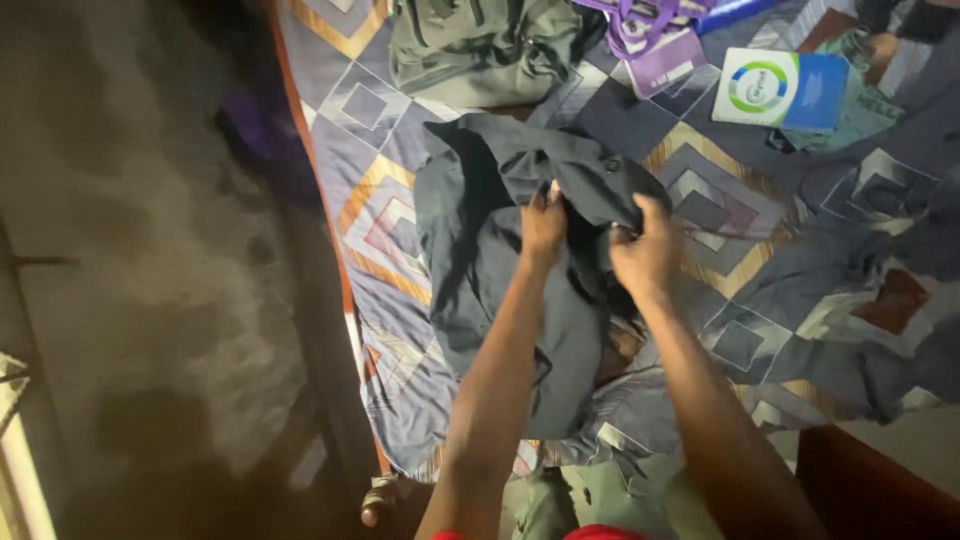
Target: Folding a black shirt on a bed.
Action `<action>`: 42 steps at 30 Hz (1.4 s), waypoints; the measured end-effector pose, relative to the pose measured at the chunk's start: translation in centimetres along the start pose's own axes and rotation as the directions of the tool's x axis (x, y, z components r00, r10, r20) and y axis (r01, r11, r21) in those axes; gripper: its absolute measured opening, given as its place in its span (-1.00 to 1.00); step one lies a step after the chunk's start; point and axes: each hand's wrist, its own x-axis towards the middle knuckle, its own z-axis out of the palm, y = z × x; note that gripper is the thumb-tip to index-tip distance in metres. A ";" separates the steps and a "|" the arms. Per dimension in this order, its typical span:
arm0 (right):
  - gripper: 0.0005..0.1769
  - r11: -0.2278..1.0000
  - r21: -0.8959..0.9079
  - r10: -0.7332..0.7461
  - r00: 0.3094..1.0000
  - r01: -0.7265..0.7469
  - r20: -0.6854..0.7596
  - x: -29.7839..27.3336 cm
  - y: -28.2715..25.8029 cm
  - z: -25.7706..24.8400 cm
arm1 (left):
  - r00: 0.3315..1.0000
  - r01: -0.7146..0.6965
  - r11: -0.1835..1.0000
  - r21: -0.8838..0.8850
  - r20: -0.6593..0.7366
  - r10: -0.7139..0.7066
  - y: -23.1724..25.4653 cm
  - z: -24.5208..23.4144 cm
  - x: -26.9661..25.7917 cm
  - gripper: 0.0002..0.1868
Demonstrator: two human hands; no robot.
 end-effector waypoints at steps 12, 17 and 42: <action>-0.49 0.993 -0.065 0.105 0.980 -0.095 0.168 -5.2 12.1 13.8 | 0.960 0.019 1.000 -0.001 0.280 -0.018 6.5 2.4 -7.3 -0.54; -0.44 0.911 0.008 0.386 0.858 -0.413 0.339 -3.1 16.7 12.2 | 0.906 0.187 0.938 -0.290 0.421 -0.051 3.8 2.1 -3.8 -0.66; -0.29 0.968 -0.244 0.039 0.924 0.060 0.382 -2.5 12.4 -5.8 | 0.948 0.063 0.977 -0.202 0.317 0.004 0.5 5.9 -1.6 -0.74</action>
